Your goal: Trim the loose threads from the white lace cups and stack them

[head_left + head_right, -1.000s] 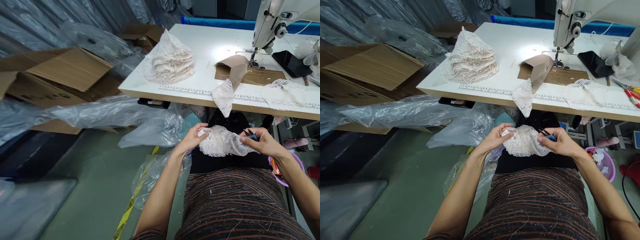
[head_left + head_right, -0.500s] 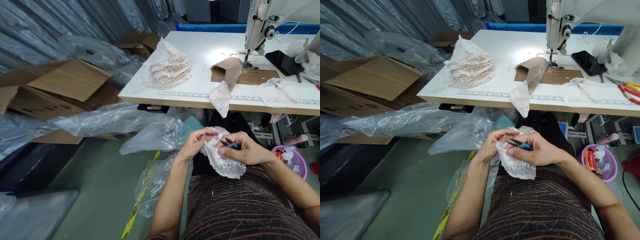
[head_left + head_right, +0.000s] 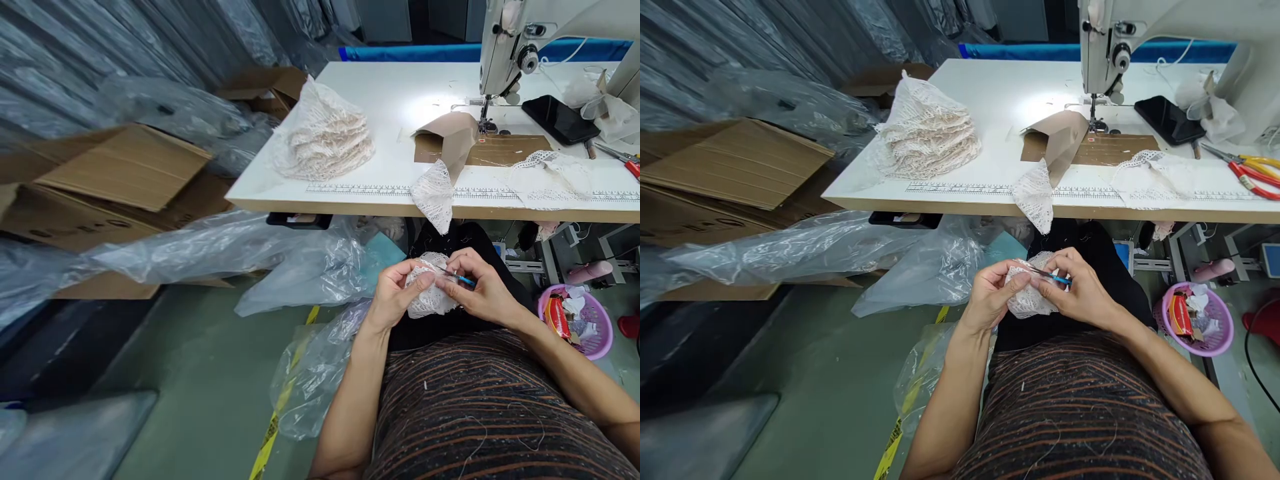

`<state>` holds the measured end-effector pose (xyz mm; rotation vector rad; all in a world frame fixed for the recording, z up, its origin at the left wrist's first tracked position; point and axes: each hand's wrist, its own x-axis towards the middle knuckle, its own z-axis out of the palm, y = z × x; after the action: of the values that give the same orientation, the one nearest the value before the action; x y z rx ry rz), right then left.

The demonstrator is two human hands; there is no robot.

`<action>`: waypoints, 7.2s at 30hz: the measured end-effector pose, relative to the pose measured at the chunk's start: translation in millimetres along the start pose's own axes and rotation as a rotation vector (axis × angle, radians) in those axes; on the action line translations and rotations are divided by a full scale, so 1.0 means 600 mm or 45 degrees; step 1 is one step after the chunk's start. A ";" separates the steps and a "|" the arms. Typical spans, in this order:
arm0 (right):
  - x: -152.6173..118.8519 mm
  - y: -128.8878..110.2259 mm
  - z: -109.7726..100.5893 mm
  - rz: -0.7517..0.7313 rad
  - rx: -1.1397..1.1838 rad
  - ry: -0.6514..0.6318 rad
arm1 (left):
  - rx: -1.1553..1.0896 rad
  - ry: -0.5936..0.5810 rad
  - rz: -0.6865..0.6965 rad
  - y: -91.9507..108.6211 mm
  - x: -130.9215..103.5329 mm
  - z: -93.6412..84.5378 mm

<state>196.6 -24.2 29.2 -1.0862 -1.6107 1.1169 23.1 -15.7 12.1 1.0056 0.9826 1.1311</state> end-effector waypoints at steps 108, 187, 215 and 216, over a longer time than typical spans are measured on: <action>0.010 0.010 -0.021 0.028 -0.041 0.158 | 0.072 0.244 0.200 -0.014 0.017 -0.029; 0.001 0.158 -0.012 0.518 0.252 0.005 | 0.309 -0.040 -0.108 -0.074 -0.013 0.016; 0.012 0.124 -0.011 0.455 0.156 -0.102 | 0.849 -0.247 0.096 -0.042 0.071 -0.073; 0.014 0.121 -0.012 0.393 0.022 -0.049 | 0.933 -0.182 0.142 -0.038 0.073 -0.075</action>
<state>214.1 0.9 -37.9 -1.3409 -1.4923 1.3560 -8.4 29.7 -25.8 1.7172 1.2669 0.7699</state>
